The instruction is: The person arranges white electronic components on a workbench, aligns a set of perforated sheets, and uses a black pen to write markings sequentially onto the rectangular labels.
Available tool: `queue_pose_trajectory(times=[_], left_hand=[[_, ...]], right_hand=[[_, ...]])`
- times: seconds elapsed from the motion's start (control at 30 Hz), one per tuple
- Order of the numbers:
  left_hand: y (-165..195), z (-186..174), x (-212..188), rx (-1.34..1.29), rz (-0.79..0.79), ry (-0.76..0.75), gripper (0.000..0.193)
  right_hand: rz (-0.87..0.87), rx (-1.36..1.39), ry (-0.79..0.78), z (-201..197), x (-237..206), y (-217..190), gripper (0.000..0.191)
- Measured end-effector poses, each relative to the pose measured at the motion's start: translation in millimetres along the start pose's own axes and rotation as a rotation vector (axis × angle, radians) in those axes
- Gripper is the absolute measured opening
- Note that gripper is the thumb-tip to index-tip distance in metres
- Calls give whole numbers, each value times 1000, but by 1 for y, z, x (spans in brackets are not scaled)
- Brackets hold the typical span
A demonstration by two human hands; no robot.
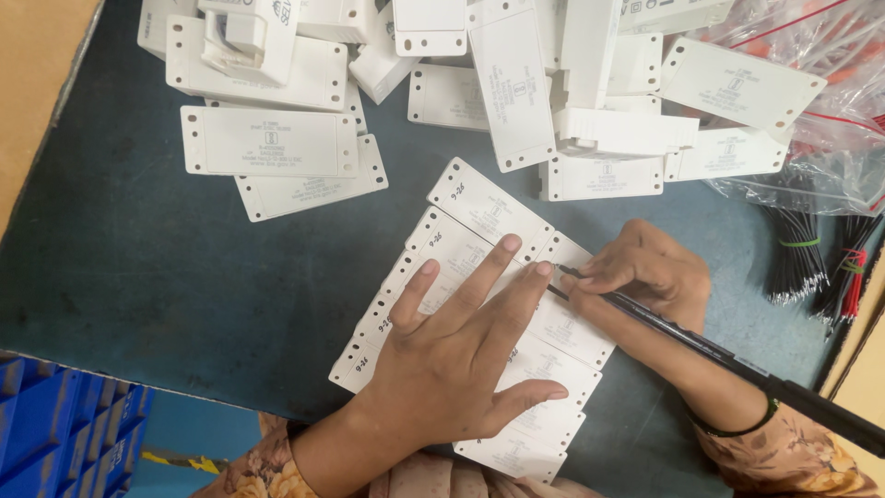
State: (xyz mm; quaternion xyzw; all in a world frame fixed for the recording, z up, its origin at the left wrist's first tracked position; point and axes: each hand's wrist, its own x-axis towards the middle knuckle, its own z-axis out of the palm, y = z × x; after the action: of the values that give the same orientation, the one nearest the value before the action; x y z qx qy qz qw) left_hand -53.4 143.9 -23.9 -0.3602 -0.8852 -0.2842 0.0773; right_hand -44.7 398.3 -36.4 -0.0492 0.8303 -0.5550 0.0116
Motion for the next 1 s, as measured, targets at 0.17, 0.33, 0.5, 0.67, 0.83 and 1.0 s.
queue_pose_trajectory(times=[0.17,0.33,0.5,0.67,0.83,1.0], left_hand=[[0,0,0,1,0,4,77],[0,1,0,4,3,4,78],[0,0,0,-6,-3,-3,77],[0,0,0,-3,-3,0,77],[0,0,0,0,-4,1,77],[0,0,0,4,-1,-5,77]], right_hand=[[-16,9,19,2,1,-1,18],[2,-60,32,3,2,-2,19],[-1,12,3,1,3,-4,18],[25,-36,11,0,1,-6,18],[-16,-63,45,2,4,-3,18],[-4,-116,51,2,5,-4,18]])
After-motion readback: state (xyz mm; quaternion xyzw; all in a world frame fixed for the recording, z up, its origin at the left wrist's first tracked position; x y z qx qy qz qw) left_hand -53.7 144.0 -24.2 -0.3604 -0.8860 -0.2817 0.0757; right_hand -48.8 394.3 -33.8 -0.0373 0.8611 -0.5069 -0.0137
